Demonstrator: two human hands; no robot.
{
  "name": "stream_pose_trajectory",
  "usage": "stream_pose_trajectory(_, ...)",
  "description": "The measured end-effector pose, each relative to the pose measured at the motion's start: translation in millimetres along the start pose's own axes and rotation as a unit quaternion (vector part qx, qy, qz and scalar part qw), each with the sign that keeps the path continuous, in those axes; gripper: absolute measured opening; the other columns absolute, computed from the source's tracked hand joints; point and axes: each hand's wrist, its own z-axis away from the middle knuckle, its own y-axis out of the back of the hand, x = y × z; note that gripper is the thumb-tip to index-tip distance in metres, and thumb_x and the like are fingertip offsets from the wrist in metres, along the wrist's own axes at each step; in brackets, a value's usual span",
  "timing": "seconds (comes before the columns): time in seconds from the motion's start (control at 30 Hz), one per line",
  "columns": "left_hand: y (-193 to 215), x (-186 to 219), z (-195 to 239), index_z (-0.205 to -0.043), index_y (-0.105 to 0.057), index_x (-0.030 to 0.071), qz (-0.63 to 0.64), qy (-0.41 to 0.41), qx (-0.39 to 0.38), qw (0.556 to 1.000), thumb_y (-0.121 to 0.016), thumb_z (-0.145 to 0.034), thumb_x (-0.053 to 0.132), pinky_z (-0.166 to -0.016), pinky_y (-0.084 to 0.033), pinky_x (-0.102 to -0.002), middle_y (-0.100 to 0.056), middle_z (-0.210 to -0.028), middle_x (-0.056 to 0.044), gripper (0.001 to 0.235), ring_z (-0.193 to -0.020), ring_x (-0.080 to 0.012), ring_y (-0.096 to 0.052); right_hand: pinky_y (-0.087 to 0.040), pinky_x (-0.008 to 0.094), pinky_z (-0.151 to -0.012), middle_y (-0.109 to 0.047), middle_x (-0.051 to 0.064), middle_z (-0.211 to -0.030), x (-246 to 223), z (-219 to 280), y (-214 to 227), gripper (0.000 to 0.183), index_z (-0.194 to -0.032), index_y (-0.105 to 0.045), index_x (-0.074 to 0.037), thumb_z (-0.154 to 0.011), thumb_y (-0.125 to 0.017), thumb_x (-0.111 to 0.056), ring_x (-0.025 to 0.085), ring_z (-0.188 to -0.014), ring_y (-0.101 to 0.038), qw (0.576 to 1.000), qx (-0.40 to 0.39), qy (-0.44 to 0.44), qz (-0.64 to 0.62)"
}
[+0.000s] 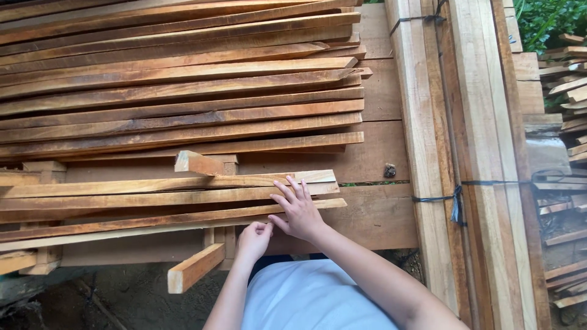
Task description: The person aligns a stack of wooden planks on a workbench and secures them with a black strap. They wrap the strap around the wood and tie it to hold the bundle together.
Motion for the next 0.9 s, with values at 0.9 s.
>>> stream_pose_trajectory(0.9,291,-122,8,-0.116,-0.067,0.023,-0.073,-0.271,0.075,0.957,-0.063,-0.095,0.043,-0.094,-0.056,-0.043,-0.073,-0.113,-0.001,0.029,-0.113,-0.0247,-0.07,-0.055,0.05,-0.094,-0.065,0.01,-0.131,-230,-171,-38,0.05,-0.136,-0.06,-0.016,-0.092,-0.071,-0.037,0.037,-0.113,-0.067,0.952,-0.123,-0.219,-0.177)
